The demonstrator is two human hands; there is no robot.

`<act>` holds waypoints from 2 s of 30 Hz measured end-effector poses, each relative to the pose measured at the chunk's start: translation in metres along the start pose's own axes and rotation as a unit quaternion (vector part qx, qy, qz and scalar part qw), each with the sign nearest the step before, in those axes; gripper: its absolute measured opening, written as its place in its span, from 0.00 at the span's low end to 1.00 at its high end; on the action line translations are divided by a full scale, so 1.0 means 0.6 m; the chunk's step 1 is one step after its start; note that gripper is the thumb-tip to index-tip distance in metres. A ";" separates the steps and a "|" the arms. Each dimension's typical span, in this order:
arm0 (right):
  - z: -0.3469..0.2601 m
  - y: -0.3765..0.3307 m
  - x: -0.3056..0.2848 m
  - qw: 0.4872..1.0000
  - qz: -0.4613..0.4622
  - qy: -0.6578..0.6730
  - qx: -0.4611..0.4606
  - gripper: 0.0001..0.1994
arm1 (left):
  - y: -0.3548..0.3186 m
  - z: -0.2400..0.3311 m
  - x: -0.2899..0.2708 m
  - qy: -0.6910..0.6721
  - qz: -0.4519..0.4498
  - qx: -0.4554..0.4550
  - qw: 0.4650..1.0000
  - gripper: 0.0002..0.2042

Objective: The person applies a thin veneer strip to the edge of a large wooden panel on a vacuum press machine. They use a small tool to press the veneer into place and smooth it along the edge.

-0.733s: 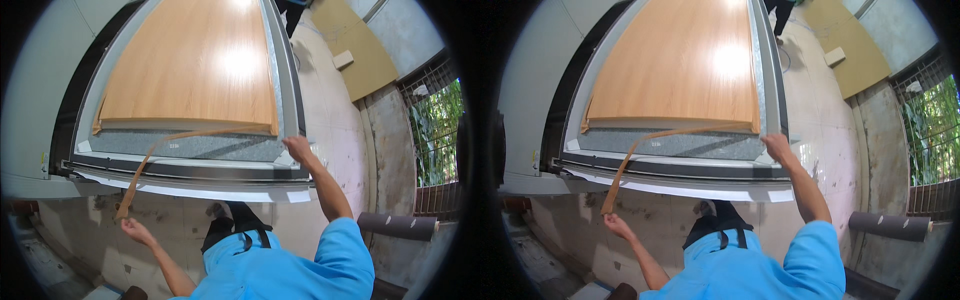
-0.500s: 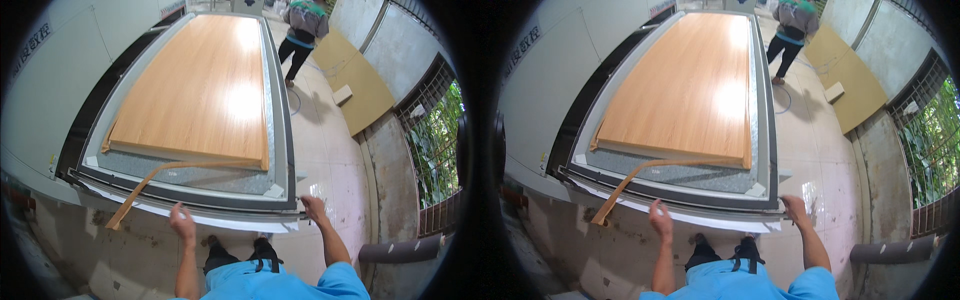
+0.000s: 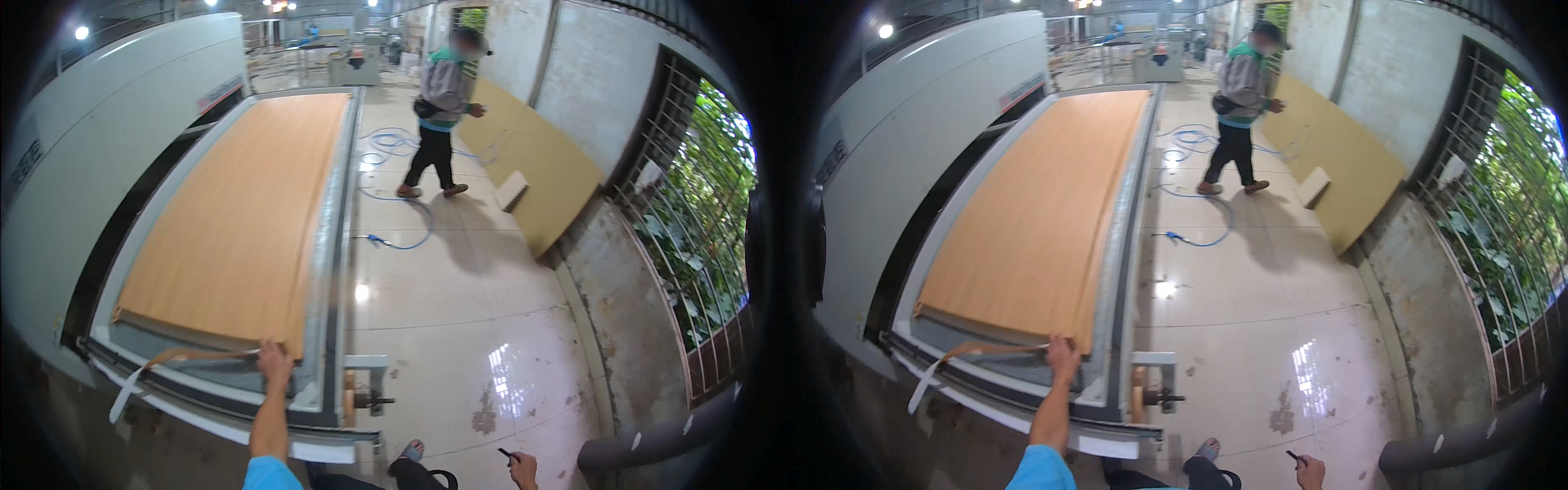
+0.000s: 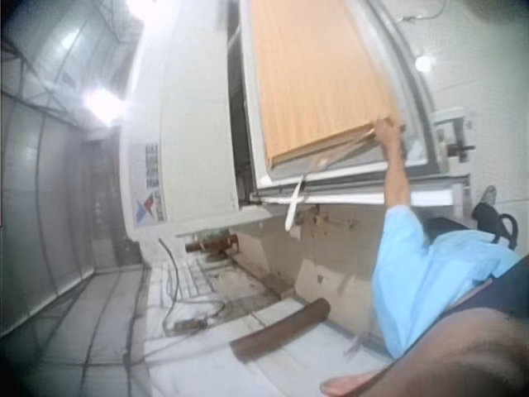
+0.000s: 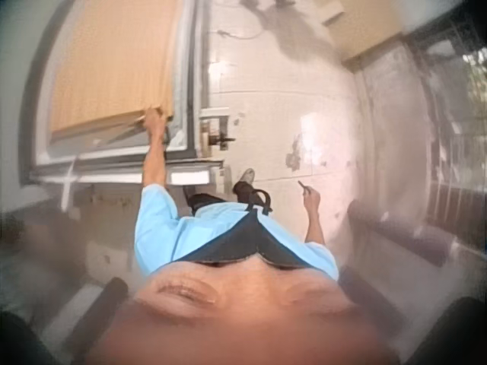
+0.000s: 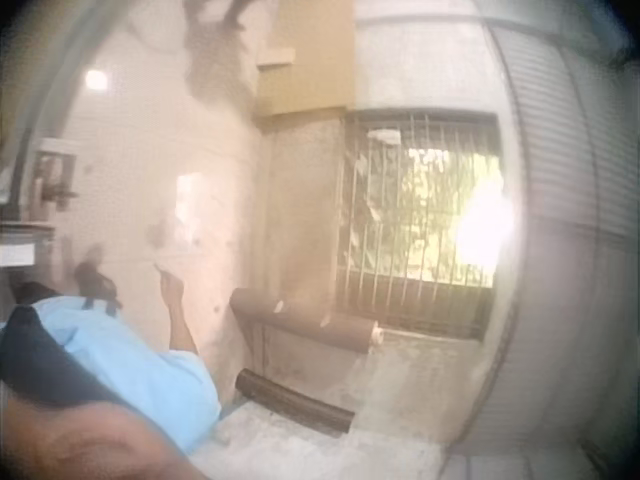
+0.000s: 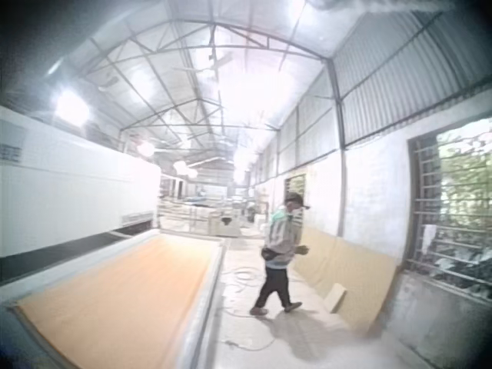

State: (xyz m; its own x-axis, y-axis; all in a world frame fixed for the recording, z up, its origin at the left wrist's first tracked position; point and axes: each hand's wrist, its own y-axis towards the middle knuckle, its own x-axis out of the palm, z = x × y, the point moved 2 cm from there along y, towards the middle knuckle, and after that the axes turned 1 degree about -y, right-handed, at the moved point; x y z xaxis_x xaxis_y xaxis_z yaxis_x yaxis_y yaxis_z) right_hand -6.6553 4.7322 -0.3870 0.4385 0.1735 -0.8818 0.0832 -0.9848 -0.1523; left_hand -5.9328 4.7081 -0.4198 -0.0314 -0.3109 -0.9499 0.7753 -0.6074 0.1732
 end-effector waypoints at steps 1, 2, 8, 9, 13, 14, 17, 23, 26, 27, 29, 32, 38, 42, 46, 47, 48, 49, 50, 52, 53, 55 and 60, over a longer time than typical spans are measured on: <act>0.036 -0.006 -0.018 1.000 0.002 0.002 0.011 0.11 | -0.003 0.002 0.005 0.016 -0.003 -0.021 1.000 0.31; 0.071 0.000 -0.035 1.000 -0.001 -0.002 0.031 0.11 | -0.002 0.007 0.005 0.017 0.029 -0.025 0.999 0.30; 0.190 0.048 -0.041 0.972 -0.006 0.071 0.225 0.10 | 0.009 0.029 0.010 0.069 -0.059 -0.185 0.979 0.19; 0.196 0.066 -0.038 0.972 0.003 0.070 0.224 0.11 | 0.010 0.037 0.012 0.020 -0.039 -0.186 0.982 0.19; 0.186 0.139 -0.026 0.974 -0.025 0.099 0.202 0.11 | 0.014 0.059 0.037 -0.092 0.008 -0.291 0.952 0.19; 0.180 0.155 -0.021 0.972 -0.048 0.090 0.213 0.11 | 0.014 0.062 0.044 -0.107 0.019 -0.326 0.939 0.19; 0.167 0.215 -0.017 0.970 -0.089 0.070 0.215 0.12 | 0.016 0.065 0.065 -0.078 0.070 -0.360 0.927 0.21; 0.124 0.357 -0.012 0.974 -0.062 0.045 0.211 0.11 | 0.023 0.025 0.106 -0.117 0.067 -0.388 0.912 0.22; 0.085 0.440 -0.046 0.977 -0.069 0.030 0.201 0.11 | 0.026 -0.010 0.125 -0.175 0.052 -0.374 0.909 0.21; 0.062 0.474 -0.050 0.981 -0.068 0.025 0.178 0.11 | 0.030 -0.018 0.130 -0.194 0.072 -0.352 0.913 0.22; 0.008 0.547 -0.047 0.987 -0.063 0.039 0.145 0.11 | 0.024 -0.034 0.139 -0.172 0.043 -0.349 0.920 0.21; -0.067 0.635 -0.038 0.988 -0.069 0.071 0.122 0.12 | 0.006 -0.048 0.151 -0.320 0.118 -0.375 0.862 0.22; -0.204 0.733 0.012 0.986 -0.117 0.115 0.033 0.12 | -0.016 -0.044 0.167 -0.321 0.109 -0.376 0.863 0.21; -0.241 0.768 0.040 0.984 -0.170 0.054 0.027 0.13 | -0.026 -0.030 0.175 -0.342 0.187 -0.372 0.843 0.21; -0.241 0.784 0.055 0.984 -0.168 0.064 0.021 0.12 | -0.037 -0.019 0.169 -0.315 0.209 -0.385 0.842 0.21; -0.239 0.789 0.057 0.981 -0.185 0.048 0.029 0.12 | -0.038 -0.013 0.165 -0.313 0.210 -0.376 0.846 0.20; -0.241 0.794 0.058 0.980 -0.192 0.034 0.032 0.12 | -0.039 -0.008 0.160 -0.299 0.197 -0.386 0.850 0.20; -0.243 0.799 0.058 0.980 -0.197 0.019 0.028 0.12 | -0.040 -0.001 0.155 -0.288 0.189 -0.398 0.851 0.20; -0.251 0.819 0.057 0.979 -0.200 -0.008 0.040 0.12 | -0.039 0.009 0.151 -0.278 0.185 -0.413 0.847 0.20; -0.278 0.858 0.054 0.983 -0.178 0.027 0.028 0.12 | -0.038 0.031 0.142 -0.290 0.170 -0.429 0.838 0.19; -0.297 0.881 0.054 0.986 -0.160 0.037 0.032 0.12 | -0.043 0.043 0.134 -0.276 0.161 -0.436 0.842 0.18; -0.342 0.928 0.059 0.987 -0.132 0.095 0.015 0.11 | -0.039 0.064 0.121 -0.239 0.183 -0.461 0.835 0.18; -0.547 1.088 0.092 0.961 -0.117 0.223 -0.111 0.08 | -0.028 0.106 0.088 -0.214 0.176 -0.496 0.823 0.16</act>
State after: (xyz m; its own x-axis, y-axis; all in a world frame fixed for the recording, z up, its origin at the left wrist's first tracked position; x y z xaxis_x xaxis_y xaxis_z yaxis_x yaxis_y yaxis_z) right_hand -6.2834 4.1010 -0.3886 0.7204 0.4246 -0.5484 0.3934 -0.9013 -0.1811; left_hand -5.9876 4.6555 -0.4562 0.2503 -0.6979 -0.6711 0.9111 0.4041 -0.0805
